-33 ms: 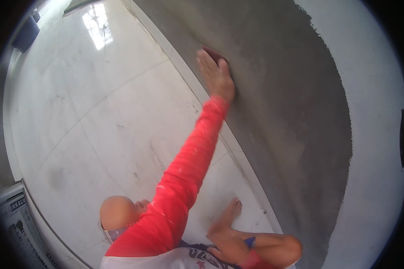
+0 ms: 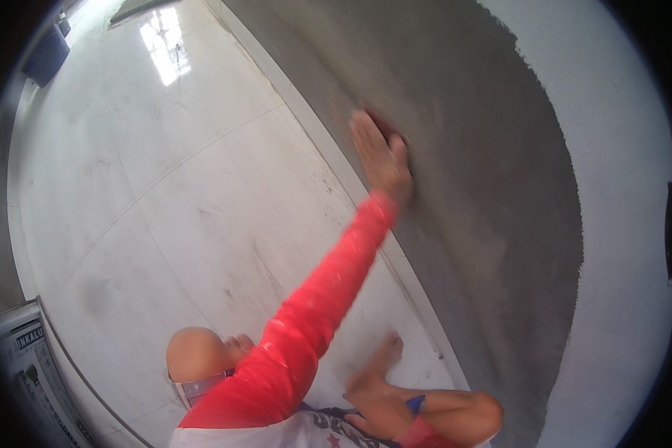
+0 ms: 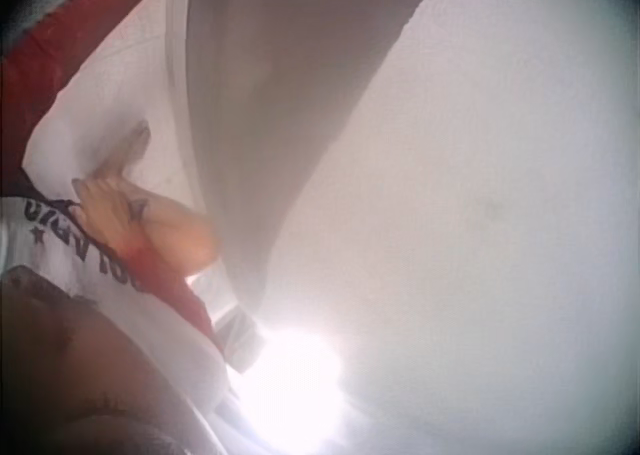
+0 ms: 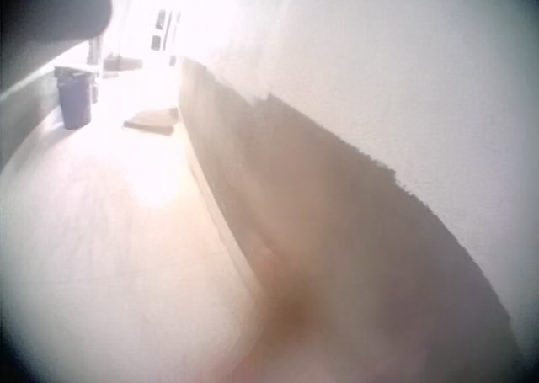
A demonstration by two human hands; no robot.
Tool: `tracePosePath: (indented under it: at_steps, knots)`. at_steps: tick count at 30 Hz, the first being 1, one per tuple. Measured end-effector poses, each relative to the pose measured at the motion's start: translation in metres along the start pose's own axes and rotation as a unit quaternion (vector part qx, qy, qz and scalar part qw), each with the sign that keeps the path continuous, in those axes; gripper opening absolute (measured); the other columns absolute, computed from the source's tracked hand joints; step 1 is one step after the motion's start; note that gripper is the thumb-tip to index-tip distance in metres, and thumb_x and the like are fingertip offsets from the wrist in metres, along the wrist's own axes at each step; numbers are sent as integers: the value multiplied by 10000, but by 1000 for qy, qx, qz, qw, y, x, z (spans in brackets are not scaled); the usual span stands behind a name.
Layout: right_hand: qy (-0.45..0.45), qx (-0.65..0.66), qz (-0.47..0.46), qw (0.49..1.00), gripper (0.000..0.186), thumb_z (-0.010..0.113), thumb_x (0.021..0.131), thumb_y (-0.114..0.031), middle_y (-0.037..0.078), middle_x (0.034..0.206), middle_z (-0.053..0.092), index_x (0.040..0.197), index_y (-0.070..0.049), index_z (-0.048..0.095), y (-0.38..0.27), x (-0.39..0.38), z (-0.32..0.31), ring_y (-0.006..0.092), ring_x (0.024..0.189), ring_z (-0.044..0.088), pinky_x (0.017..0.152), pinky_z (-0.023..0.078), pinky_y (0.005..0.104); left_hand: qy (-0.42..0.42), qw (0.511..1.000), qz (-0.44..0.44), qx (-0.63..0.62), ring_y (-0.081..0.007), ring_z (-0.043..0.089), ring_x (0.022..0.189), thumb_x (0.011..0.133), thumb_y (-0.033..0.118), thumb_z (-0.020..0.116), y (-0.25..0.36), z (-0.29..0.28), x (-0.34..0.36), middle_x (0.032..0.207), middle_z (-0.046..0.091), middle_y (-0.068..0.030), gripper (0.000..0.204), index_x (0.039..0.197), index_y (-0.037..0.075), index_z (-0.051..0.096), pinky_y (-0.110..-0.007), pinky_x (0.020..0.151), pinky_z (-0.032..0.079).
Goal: The person sits on the floor and uses a sanding block to smooth a section of a wall. They move the block back and forth along the lower portion of the wall, gradually covering more area.
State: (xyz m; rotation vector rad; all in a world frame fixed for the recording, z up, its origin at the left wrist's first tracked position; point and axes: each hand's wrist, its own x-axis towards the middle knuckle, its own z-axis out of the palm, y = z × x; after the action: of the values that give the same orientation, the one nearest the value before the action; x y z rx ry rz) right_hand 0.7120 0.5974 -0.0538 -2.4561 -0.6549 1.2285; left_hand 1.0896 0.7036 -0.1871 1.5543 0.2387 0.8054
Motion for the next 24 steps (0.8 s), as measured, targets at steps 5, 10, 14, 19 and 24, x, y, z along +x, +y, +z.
tracePosePath:
  at_steps: [5,10,14,19,24]
  knots:
    - [-17,-43,-55,997,428,672,924,-336,144,1094,703,1251,-64,622,4,33,-4,340,1003,670,901,503,443,-121,990,66,40,-456,-48,1563,1066,579,304,0,-1,-183,1702,-42,-230,864,1629,25,-46,-570,1250,3]
    - [92,2,-31,995,406,692,902,-282,138,1101,709,1250,-79,639,-8,24,-22,351,1017,668,902,502,463,-37,997,-52,-35,-474,14,1553,1097,420,322,-19,-11,28,1673,41,-310,772,1595,-89,22,-488,1270,31]
    - [-51,-26,15,998,433,667,914,-341,148,1068,719,1245,-64,636,-9,17,-13,351,1015,678,883,520,465,-37,996,-84,-12,-477,18,1552,1097,428,308,12,-8,23,1675,36,-305,774,1596,-87,15,-501,1266,31]
    - [-64,-55,-28,996,432,650,909,-349,184,1115,708,1230,-58,648,3,37,-1,373,1084,663,927,514,481,-119,992,-35,14,-484,-40,1553,1084,443,347,80,15,-176,1683,-12,-290,813,1606,-54,-29,-555,1250,-14]
    - [-52,-39,-74,995,437,644,915,-346,159,1137,709,1236,-50,651,-3,35,-16,368,1098,658,943,505,493,-66,993,-91,-24,-496,-6,1548,1076,364,397,31,-3,-25,1675,28,-305,786,1592,-93,18,-537,1261,36]
